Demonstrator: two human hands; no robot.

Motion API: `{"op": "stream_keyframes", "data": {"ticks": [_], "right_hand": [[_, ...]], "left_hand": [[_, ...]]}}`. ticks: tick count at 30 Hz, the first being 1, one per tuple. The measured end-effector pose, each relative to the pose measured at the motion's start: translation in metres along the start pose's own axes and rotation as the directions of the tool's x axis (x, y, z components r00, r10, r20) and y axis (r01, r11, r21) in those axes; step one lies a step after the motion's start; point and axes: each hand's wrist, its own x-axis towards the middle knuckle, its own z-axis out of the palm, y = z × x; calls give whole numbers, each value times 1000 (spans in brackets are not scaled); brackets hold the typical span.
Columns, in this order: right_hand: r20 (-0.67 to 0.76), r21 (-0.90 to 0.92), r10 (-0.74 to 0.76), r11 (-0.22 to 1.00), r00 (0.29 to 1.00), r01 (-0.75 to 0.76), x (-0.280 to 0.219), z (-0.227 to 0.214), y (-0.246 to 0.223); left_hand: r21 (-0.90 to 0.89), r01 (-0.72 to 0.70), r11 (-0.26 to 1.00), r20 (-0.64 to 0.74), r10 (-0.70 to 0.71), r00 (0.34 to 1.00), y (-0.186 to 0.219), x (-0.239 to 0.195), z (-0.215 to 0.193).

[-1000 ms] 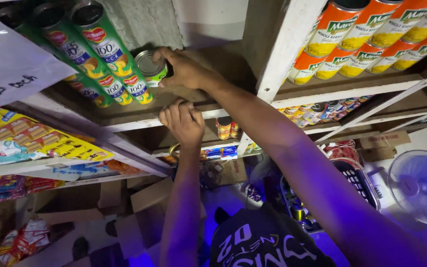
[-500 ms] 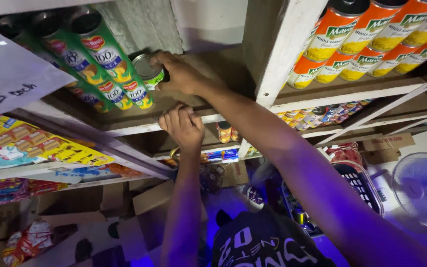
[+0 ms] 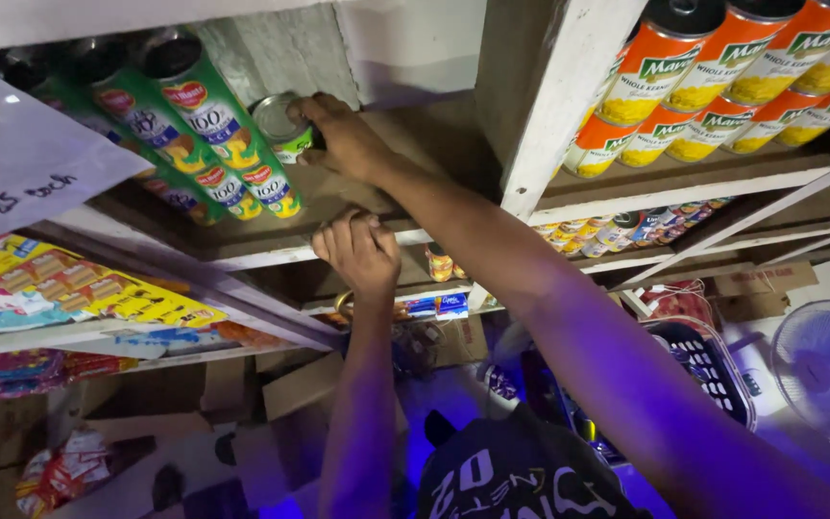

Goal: The person repeatedly picks up green cans from a black plastic basket and places them onto a white shelf in a store. The person arranges the cans in rows on the shelf, moving between the basket and the shelf multiple times.

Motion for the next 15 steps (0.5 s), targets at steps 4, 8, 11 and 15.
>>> {"op": "stream_keyframes", "data": {"ticks": [4,8,11,15], "right_hand": [[0,32,17,999,1000,-17,-3,-29,-30],[-28,110,200,975,979,-195,-46,-47,-40],[-114,517,202,848,973,-115,-151,-69,-72],[87,386,299,869,950,-308,-340,-84,-63]], "left_hand": [[29,-12,1000,26,11,1000,-2,-2,0],[-30,2,1000,58,0,998,0,-2,-5],[-225,121,967,10,-122,992,44,-6,-45],[-409,353,842,361,-206,910,63,-172,-6]]}}
